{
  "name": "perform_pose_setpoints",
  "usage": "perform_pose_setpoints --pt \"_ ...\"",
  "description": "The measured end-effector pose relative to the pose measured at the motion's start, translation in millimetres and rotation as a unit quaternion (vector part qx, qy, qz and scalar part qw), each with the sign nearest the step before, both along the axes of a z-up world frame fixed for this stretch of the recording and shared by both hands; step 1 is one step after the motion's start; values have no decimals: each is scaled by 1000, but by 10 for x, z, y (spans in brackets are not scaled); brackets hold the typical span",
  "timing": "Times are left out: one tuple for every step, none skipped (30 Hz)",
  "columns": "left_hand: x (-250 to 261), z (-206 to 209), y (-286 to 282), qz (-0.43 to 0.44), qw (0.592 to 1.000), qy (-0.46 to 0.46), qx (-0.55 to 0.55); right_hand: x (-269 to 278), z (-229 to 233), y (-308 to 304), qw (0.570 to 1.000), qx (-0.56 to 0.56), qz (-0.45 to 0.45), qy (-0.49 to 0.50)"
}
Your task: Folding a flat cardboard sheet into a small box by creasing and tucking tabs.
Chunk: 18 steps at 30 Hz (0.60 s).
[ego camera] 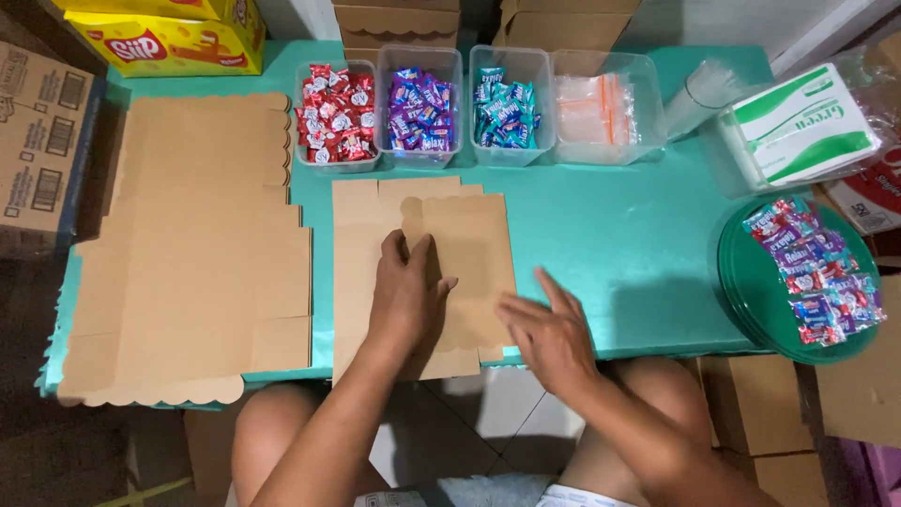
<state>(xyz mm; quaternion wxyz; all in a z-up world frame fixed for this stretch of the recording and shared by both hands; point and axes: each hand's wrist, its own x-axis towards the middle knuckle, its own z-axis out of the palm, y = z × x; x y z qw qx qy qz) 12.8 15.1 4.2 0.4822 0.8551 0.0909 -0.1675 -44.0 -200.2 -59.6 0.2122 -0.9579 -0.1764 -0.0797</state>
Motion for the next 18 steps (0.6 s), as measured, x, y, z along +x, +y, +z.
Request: perform_pose_setpoints --pt "4 -3 2 -1 1000 2 0 129 -86 -8 1000 0 -1 2" --pt "9 -3 3 0 1000 4 -7 259 -171 -18 1000 -11 -18 -9" --pt "37 8 4 3 1000 3 -13 419 -248 -27 999 -21 -34 -24" --pt "50 -10 1 3 1000 2 -12 587 -296 -15 999 -21 -35 -24" --pt "55 -32 2 -24 999 -9 29 746 -349 1 998 -22 -45 -25" --pt "57 -56 4 -50 996 -19 70 903 -404 19 998 -24 -55 -27" --pt "58 -45 -1 -51 996 -17 71 1033 -422 43 998 -23 -55 -24" --pt "56 -34 -5 -44 997 -15 62 1160 -440 69 997 -18 -62 -32" --pt "62 -17 -11 -37 998 -13 52 1299 -451 93 997 -13 -69 -40" --pt "55 -5 -17 -37 998 -12 53 1325 -465 104 997 -12 -68 -39" --pt "53 13 -15 -28 999 -10 32 1358 -474 123 997 -4 -73 -40" --pt "47 33 -12 -18 1000 -7 12 1386 -479 143 996 4 -77 -41" --pt "47 10 -13 -19 1000 -7 12 1357 -471 145 996 4 -77 -41" --pt "43 -10 -14 -27 999 -5 28 1325 -460 147 996 -2 -75 -39" --pt "55 -26 -15 -35 998 -6 44 1315 -438 146 996 -8 -73 -41" --pt "65 -27 -13 -36 998 -10 43 1254 -440 123 996 -9 -74 -44" --pt "59 -33 -11 -40 998 -9 52 1174 -447 99 997 -35 -65 -37" --pt "53 -38 -10 -43 997 -8 62 1093 -455 75 996 -62 -56 -30"
